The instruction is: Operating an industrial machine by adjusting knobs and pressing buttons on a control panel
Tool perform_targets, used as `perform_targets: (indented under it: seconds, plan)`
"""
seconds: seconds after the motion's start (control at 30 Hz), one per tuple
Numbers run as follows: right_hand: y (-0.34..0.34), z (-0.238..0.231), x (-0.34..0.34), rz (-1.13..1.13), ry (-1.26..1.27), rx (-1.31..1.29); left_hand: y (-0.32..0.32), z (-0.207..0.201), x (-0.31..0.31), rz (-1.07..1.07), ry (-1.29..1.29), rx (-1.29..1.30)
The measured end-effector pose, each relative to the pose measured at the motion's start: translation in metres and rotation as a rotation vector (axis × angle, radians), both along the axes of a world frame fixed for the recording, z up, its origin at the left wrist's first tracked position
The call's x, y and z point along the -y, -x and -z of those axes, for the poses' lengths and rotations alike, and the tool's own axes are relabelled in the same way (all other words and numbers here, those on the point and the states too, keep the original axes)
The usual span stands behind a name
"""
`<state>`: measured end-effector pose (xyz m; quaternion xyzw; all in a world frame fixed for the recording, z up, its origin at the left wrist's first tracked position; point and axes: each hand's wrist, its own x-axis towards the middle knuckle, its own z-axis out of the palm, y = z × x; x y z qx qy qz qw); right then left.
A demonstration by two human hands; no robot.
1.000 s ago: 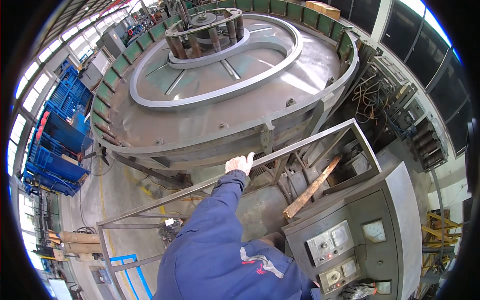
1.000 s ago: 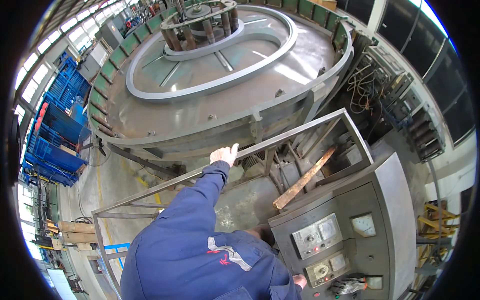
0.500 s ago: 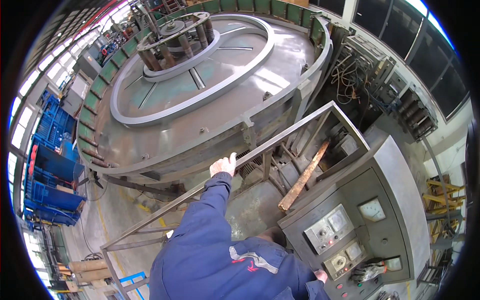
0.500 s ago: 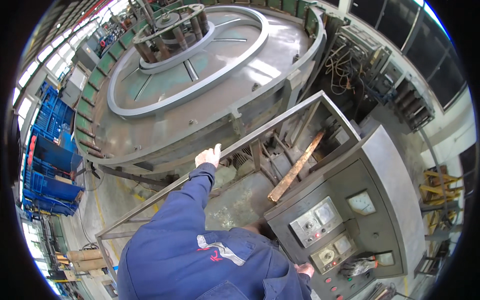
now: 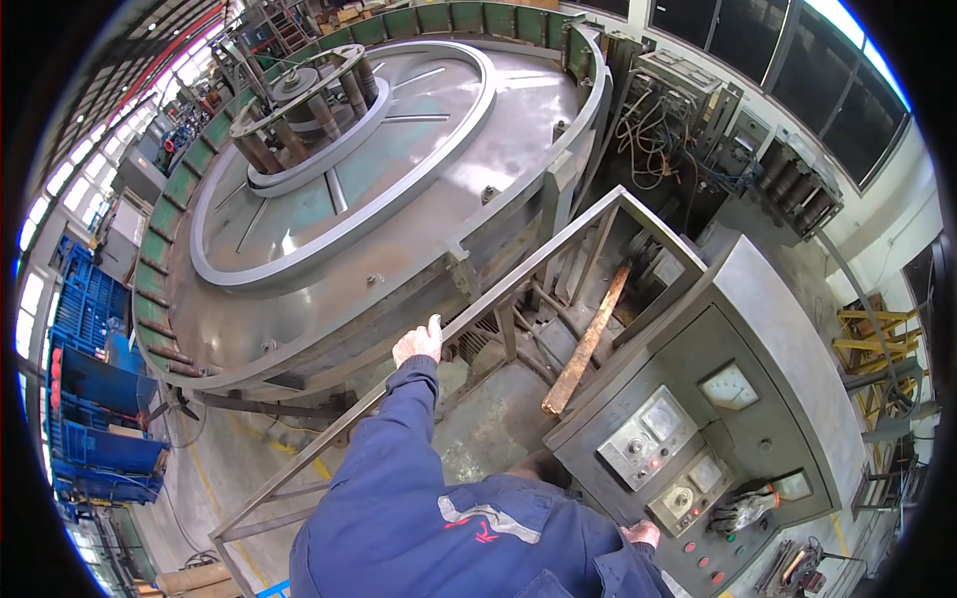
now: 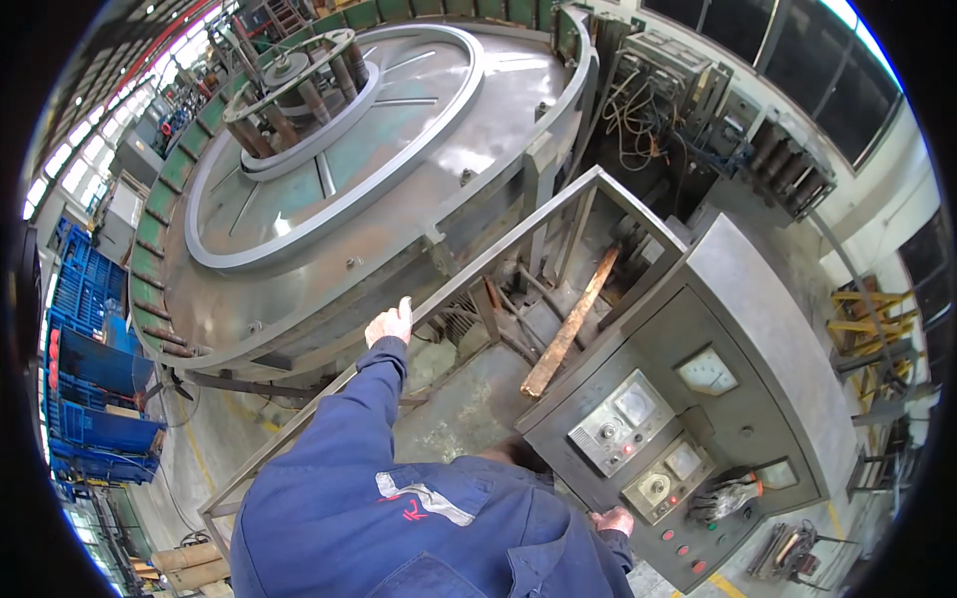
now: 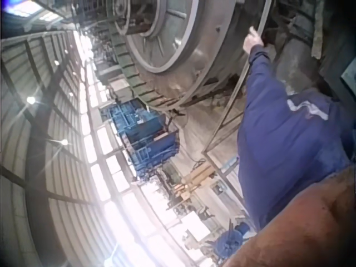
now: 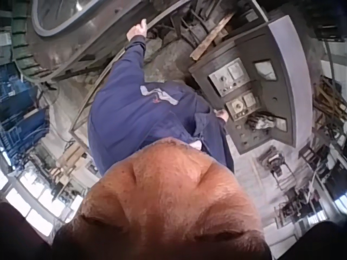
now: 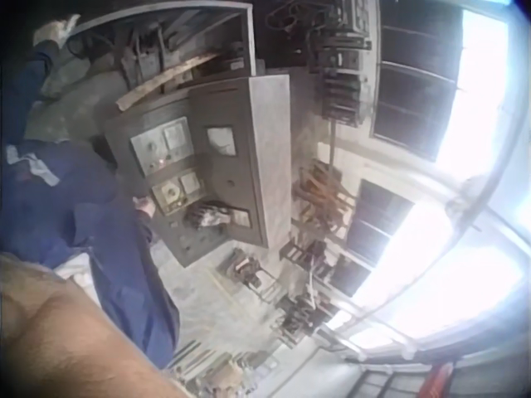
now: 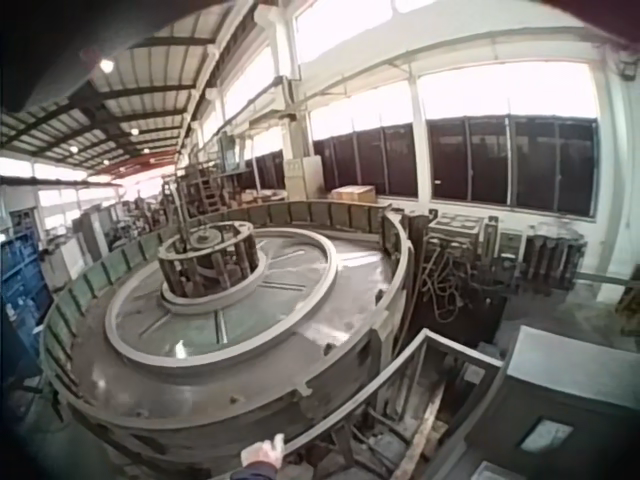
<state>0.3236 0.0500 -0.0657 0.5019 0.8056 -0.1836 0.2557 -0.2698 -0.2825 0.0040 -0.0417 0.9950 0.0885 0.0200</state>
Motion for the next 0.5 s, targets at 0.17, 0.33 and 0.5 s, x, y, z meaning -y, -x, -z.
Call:
perform_targets:
  seconds: [0.17, 0.33, 0.5]
  plan:
    - [-0.006, 0.011, 0.001, 0.046, 0.005, -0.01, -0.001, -0.003, -0.002, 0.008, 0.001, 0.005]
    - [-0.004, 0.005, 0.003, 0.037, 0.006, -0.034, 0.001, 0.002, 0.0, -0.007, 0.001, 0.015]
    - [-0.01, 0.016, 0.003, -0.006, -0.038, -0.019, 0.0, 0.0, -0.003, 0.0, 0.012, 0.0]
